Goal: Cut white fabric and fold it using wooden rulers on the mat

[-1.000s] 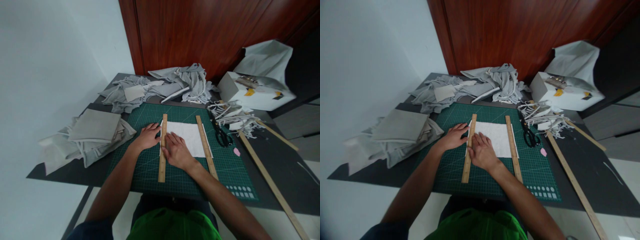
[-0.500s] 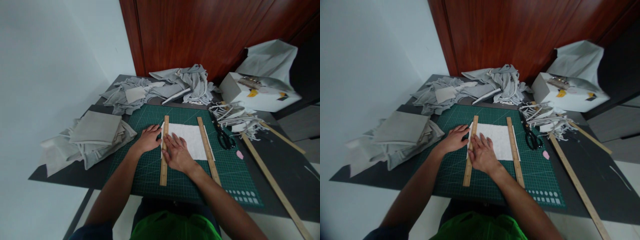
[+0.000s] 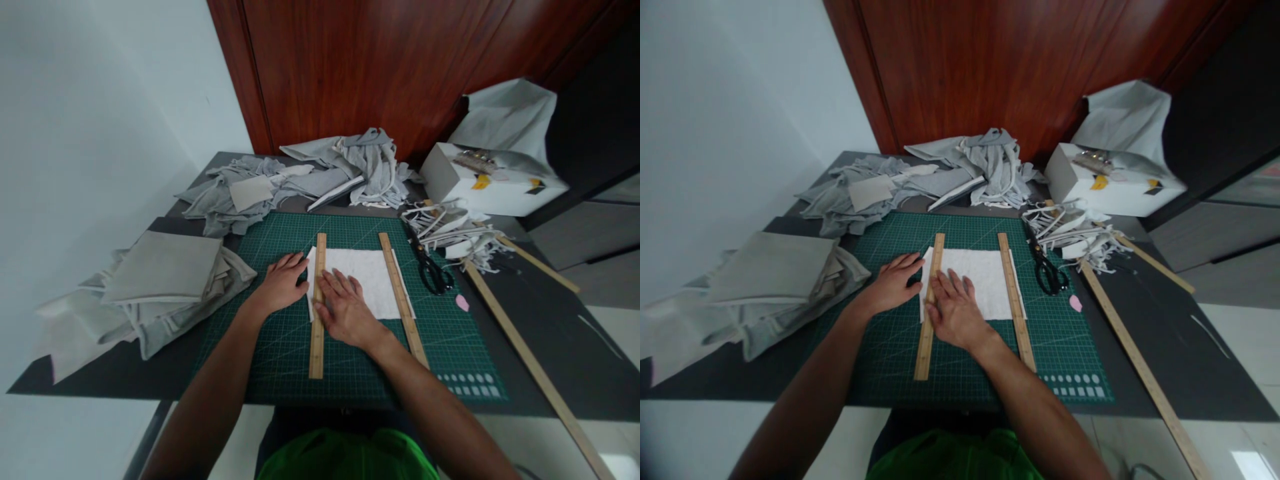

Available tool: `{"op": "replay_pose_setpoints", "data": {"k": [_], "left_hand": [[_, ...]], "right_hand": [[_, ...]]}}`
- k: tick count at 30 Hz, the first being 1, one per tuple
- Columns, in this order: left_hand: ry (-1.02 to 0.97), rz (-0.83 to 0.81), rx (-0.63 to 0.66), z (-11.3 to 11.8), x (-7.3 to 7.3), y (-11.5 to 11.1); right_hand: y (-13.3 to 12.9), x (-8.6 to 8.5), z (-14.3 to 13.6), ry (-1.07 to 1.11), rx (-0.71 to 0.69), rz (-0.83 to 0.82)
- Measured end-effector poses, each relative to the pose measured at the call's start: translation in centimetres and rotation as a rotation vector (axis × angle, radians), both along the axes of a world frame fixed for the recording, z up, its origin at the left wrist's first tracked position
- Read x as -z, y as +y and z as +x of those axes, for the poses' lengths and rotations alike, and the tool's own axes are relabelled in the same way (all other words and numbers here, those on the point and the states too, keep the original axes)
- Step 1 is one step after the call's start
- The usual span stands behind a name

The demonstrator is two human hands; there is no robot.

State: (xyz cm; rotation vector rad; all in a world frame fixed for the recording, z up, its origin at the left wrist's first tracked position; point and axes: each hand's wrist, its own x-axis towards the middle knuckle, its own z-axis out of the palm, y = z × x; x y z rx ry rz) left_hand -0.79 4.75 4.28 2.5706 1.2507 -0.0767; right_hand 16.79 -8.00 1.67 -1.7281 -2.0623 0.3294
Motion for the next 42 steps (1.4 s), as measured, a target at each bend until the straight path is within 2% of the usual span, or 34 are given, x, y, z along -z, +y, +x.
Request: {"op": "replay_pose_setpoints", "data": {"k": [3,6,10,13,18,26,34,37,42], "left_hand": [[-0.001,0.009,-0.006,0.0,0.1,0.1],[0.003,0.016,-0.007,0.0,-0.1,0.1],[-0.011,0.028,-0.001,0.1,-0.3,-0.1],[-0.017,0.039,0.003,0.0,-0.1,-0.1],[-0.026,0.044,-0.004,0.0,0.2,0.0],[-0.008,0.048,-0.005,-0.1,0.0,0.3],[-0.021,0.067,-0.012,-0.3,0.6,0.7],[-0.027,0.065,-0.009,-0.4,0.8,0.7],[-0.026,0.056,-0.009,-0.5,1.0,0.9]], "right_hand": [[0.6,0.1,2.8,0.056,0.047,0.136],[0.9,-0.2,7.3,0.040,0.147,0.231],[0.1,0.1,13.1,-0.022,0.157,0.200],[-1.1,1.1,15.3,-0.111,0.136,0.137],[-2.5,2.3,15.5,-0.174,0.128,0.112],[-2.7,2.6,15.3,-0.169,0.194,0.136],[-3.1,2.6,15.6,-0.144,0.222,0.140],[-3.1,2.6,16.2,-0.099,0.220,0.106],[-3.1,2.6,18.2,0.096,0.154,0.053]]}}
